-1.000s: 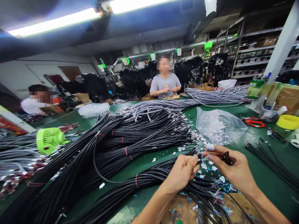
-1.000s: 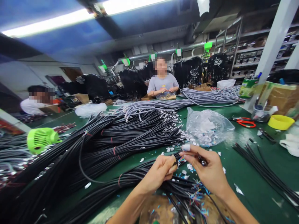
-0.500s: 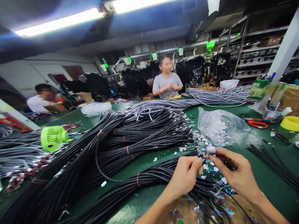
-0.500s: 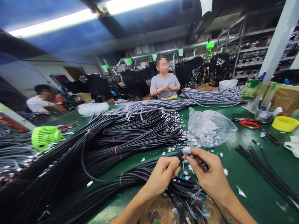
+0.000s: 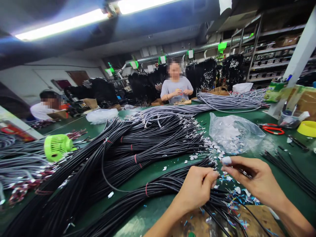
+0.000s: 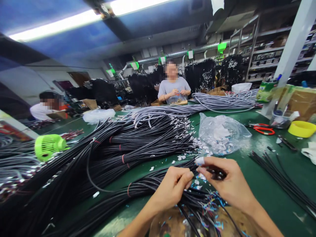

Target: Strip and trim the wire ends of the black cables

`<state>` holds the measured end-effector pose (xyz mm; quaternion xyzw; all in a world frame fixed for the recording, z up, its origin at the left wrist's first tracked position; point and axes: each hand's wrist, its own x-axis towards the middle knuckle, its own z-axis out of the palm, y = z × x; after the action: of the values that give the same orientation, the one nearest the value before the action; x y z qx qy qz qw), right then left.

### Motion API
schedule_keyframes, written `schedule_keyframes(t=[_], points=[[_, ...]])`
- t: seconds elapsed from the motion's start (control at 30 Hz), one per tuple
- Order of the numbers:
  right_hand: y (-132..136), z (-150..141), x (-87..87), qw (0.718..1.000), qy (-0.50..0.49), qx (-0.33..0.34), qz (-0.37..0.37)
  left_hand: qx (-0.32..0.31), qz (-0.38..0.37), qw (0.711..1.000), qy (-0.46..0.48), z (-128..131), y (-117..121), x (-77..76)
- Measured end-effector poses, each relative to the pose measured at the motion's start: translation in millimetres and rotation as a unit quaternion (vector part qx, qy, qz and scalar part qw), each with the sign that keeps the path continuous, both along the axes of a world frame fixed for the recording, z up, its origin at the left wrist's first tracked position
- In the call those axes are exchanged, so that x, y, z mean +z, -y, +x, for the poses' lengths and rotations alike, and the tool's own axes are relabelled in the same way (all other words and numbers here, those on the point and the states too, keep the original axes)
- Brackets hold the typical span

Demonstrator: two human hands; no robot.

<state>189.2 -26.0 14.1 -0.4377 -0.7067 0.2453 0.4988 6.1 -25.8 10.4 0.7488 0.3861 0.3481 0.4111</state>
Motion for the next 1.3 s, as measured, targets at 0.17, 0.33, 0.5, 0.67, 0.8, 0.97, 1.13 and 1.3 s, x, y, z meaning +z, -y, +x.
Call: schedule_keyframes(t=[0.17, 0.33, 0.5, 0.67, 0.8, 0.97, 1.13, 1.3], points=[[-6.2, 9.5, 1.6, 0.992, -0.014, 0.067, -0.109, 0.022, 0.071, 0.997, -0.026, -0.5, 1.7, 2.9], [-7.8, 5.1, 1.2, 0.984, -0.058, 0.092, -0.144, 0.015, 0.088, 0.996, -0.003, -0.9, -0.6, 2.1], [-3.3, -3.0, -1.1, 0.990, -0.066, 0.078, -0.100, -0.004, 0.044, 0.997, 0.056, -1.8, -5.0, -2.2], [1.3, -0.7, -5.1, 0.998, -0.007, 0.058, 0.005, -0.031, -0.032, 0.993, 0.110, -2.6, -7.8, -7.4], [2.1, -0.8, -4.3, 0.998, 0.018, 0.039, 0.050, -0.032, -0.059, 0.990, 0.128, -1.9, -8.4, -7.6], [1.0, -3.7, -3.0, 0.997, 0.011, 0.019, 0.074, -0.027, -0.067, 0.988, 0.135, -1.2, -8.2, -5.4], [0.4, -5.7, -2.3, 0.992, 0.001, 0.004, 0.126, -0.034, -0.074, 0.987, 0.141, -1.6, -8.4, -5.5], [2.7, -9.8, -3.2, 0.985, -0.008, -0.013, 0.173, -0.036, -0.072, 0.987, 0.140, -0.8, -7.9, -6.9]])
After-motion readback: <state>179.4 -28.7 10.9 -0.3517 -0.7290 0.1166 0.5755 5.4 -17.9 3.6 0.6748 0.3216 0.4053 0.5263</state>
